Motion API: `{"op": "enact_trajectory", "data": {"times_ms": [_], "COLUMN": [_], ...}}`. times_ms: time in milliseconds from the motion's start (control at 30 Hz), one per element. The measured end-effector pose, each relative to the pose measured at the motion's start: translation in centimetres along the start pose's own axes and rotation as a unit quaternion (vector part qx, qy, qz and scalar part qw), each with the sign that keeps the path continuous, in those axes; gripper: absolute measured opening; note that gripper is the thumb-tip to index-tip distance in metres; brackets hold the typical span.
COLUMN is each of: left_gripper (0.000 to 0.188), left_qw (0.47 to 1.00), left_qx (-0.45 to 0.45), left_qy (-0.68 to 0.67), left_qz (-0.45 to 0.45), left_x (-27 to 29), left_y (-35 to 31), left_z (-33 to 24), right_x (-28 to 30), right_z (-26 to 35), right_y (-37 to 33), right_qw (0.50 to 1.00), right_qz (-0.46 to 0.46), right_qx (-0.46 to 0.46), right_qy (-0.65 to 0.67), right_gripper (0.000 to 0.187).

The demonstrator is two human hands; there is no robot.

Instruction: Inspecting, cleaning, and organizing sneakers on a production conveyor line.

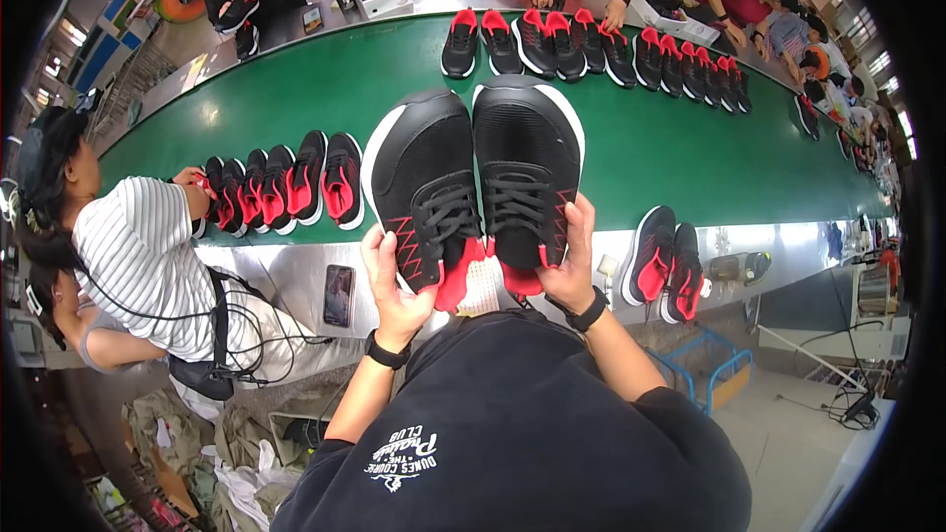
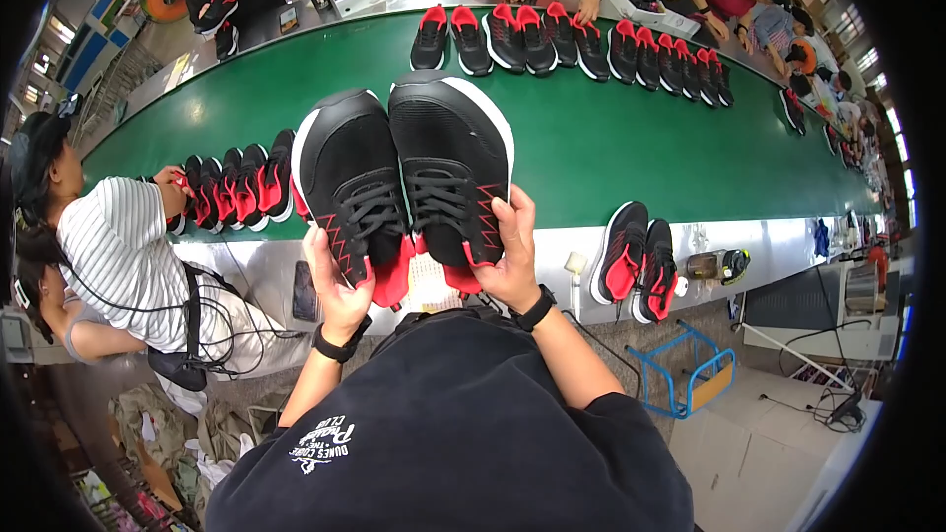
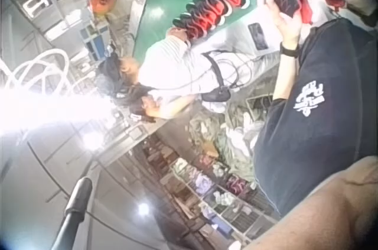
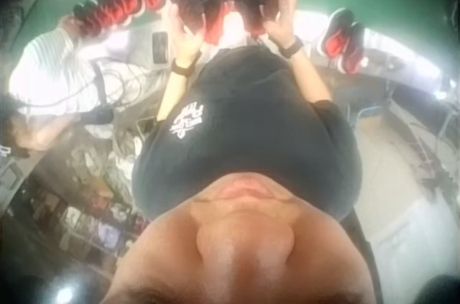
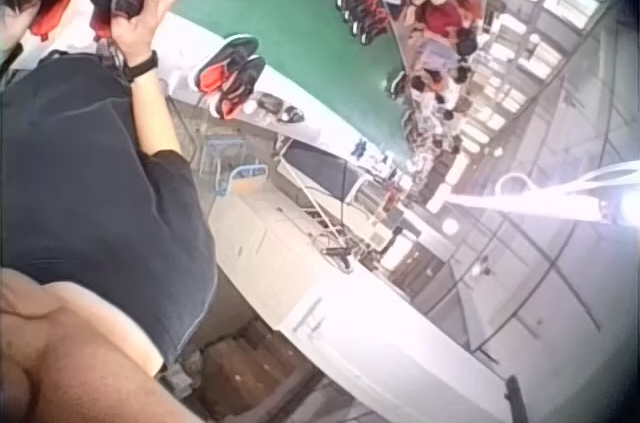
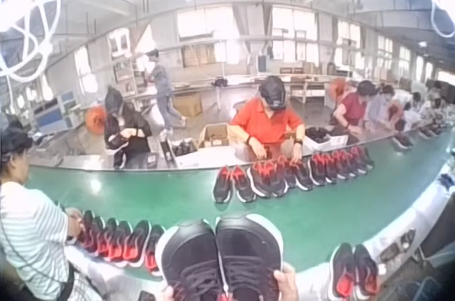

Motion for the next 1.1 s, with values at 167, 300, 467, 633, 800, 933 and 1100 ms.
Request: {"op": "enact_trajectory", "data": {"times_ms": [167,300,467,633,800,933,1100], "left_gripper": [0.078,0.078,0.089,0.071,0.063,0.060,0.044], "left_qw": [0.975,0.947,0.915,0.884,0.819,0.849,0.512], "left_qx": [0.148,0.223,0.244,0.400,0.479,0.443,0.641], "left_qy": [0.153,0.184,0.239,0.018,-0.080,-0.102,-0.569], "left_qz": [0.064,0.143,0.213,0.242,0.305,0.268,0.060], "left_x": [-0.6,-3.3,-4.6,-2.6,-2.5,-1.8,-0.3], "left_y": [-2.3,-9.0,-13.2,-12.5,-12.8,-13.0,-9.1], "left_z": [1.1,7.6,11.0,16.2,19.1,20.9,14.9], "right_x": [-1.5,-4.8,-7.1,-4.6,-5.7,-5.8,-5.5], "right_z": [-0.5,-7.6,-11.6,-16.0,-17.1,-18.3,-11.6], "right_y": [-2.1,-8.7,-13.0,-12.5,-12.1,-11.8,-7.5], "right_qw": [0.965,0.939,0.897,0.883,0.810,0.777,0.566], "right_qz": [0.096,0.156,0.233,0.242,0.281,0.178,0.011], "right_qx": [-0.089,-0.218,-0.286,-0.377,-0.514,-0.564,-0.657], "right_qy": [-0.228,-0.215,-0.246,-0.141,-0.003,0.217,0.497], "right_gripper": [0.074,0.078,0.097,0.078,0.069,0.069,0.053]}}
Point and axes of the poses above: each hand's wrist, its own y-axis towards the middle knuckle, its own x-axis out of the back of the hand, z = x × y, the point moved 2 cm from there along y, towards the middle knuckle, and after that the axes turned 6 degrees about y, right-handed, at the moved point
